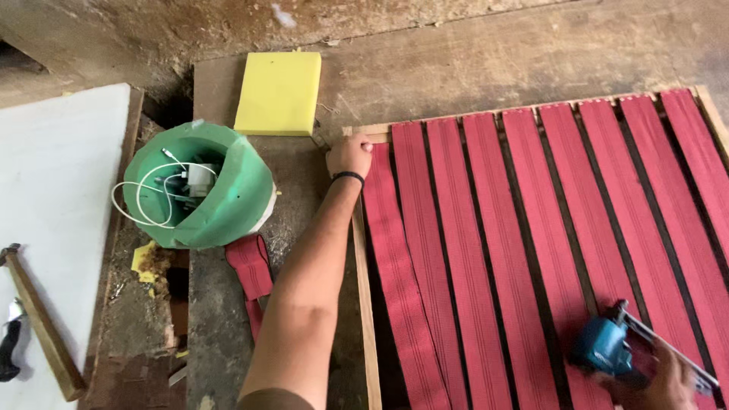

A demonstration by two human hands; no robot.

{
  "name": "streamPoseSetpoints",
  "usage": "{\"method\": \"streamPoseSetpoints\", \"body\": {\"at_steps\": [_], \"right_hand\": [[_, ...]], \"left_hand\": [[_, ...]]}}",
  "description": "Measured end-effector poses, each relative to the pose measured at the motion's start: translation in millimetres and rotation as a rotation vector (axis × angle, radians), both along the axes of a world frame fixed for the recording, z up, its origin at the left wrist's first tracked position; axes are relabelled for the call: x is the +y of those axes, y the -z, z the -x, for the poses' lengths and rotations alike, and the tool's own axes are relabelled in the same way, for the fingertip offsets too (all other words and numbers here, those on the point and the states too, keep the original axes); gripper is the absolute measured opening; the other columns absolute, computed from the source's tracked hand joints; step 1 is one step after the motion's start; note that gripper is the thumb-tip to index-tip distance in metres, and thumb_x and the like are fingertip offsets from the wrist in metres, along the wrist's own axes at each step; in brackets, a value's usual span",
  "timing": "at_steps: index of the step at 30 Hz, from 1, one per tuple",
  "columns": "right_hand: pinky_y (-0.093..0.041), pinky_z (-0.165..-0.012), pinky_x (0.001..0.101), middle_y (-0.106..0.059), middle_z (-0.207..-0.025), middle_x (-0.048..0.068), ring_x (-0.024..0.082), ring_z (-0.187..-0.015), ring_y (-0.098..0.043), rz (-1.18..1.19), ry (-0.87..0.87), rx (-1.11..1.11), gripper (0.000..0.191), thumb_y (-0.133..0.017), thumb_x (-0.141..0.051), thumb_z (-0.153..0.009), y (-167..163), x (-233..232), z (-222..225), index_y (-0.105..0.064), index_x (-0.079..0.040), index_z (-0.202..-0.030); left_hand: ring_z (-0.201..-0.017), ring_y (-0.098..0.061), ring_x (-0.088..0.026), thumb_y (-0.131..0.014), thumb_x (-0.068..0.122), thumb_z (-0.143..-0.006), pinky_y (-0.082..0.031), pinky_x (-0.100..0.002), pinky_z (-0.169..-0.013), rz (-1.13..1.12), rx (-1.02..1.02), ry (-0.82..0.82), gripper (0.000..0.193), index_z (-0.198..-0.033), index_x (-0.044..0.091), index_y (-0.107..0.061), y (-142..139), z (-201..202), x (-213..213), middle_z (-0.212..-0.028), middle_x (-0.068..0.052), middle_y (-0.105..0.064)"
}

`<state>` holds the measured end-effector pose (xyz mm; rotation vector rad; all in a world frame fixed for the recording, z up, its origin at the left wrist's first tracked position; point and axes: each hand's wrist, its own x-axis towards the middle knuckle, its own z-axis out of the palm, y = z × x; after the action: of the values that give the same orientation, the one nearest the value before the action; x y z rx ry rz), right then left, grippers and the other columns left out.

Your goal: The person staples red elastic webbing strips onto a wooden frame using a pneumatic staple gun, pulling each strip taut across the frame. They trim excess webbing with scissors, hammer in loose staples, press the strips flat by hand, and weave crosswise webbing strips through the stapled ones.

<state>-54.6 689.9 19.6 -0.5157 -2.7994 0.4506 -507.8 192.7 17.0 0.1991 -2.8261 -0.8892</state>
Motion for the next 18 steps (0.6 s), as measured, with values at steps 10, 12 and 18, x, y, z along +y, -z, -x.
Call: {"method": "streamPoseSetpoints", "body": {"at_steps": [10, 12, 18], "right_hand": [[-0.059, -0.078, 0.0444, -0.072, -0.094, 0.019, 0.032, -0.086, -0.072, -0.097, 0.131, -0.183, 0.073, -0.090, -0.033, -0.066, 6.4, -39.2, 65.1, -0.062, 0.002, -0.123], [-0.060, -0.074, 0.0435, -0.073, -0.092, 0.017, 0.030, -0.081, -0.074, -0.004, 0.077, -0.276, 0.065, -0.089, -0.034, -0.071, -15.9, -69.9, 80.6, -0.064, 0.000, -0.120], [-0.050, -0.055, 0.0418, -0.068, -0.067, 0.017, 0.022, -0.056, -0.061, 0.721, -0.057, -0.675, 0.038, -0.081, -0.030, -0.089, -103.6, -165.4, 226.6, -0.069, 0.006, -0.088]], "left_hand": [[-0.089, -0.069, -0.029, -0.081, 0.020, -0.080, -0.053, -0.046, -0.083, -0.075, 0.304, -0.003, 0.005, -0.079, 0.022, -0.077, 26.4, 42.1, 0.7, -0.089, -0.003, -0.074], [-0.094, -0.064, -0.030, -0.085, 0.021, -0.076, -0.051, -0.045, -0.088, -0.090, 0.387, -0.024, 0.007, -0.077, 0.022, -0.078, 30.7, 41.4, 0.7, -0.093, -0.002, -0.070], [-0.103, -0.056, -0.032, -0.090, 0.027, -0.070, -0.050, -0.044, -0.092, -0.137, 0.329, -0.082, 0.012, -0.080, 0.028, -0.082, 39.2, 42.6, -0.7, -0.103, -0.002, -0.062]]}}
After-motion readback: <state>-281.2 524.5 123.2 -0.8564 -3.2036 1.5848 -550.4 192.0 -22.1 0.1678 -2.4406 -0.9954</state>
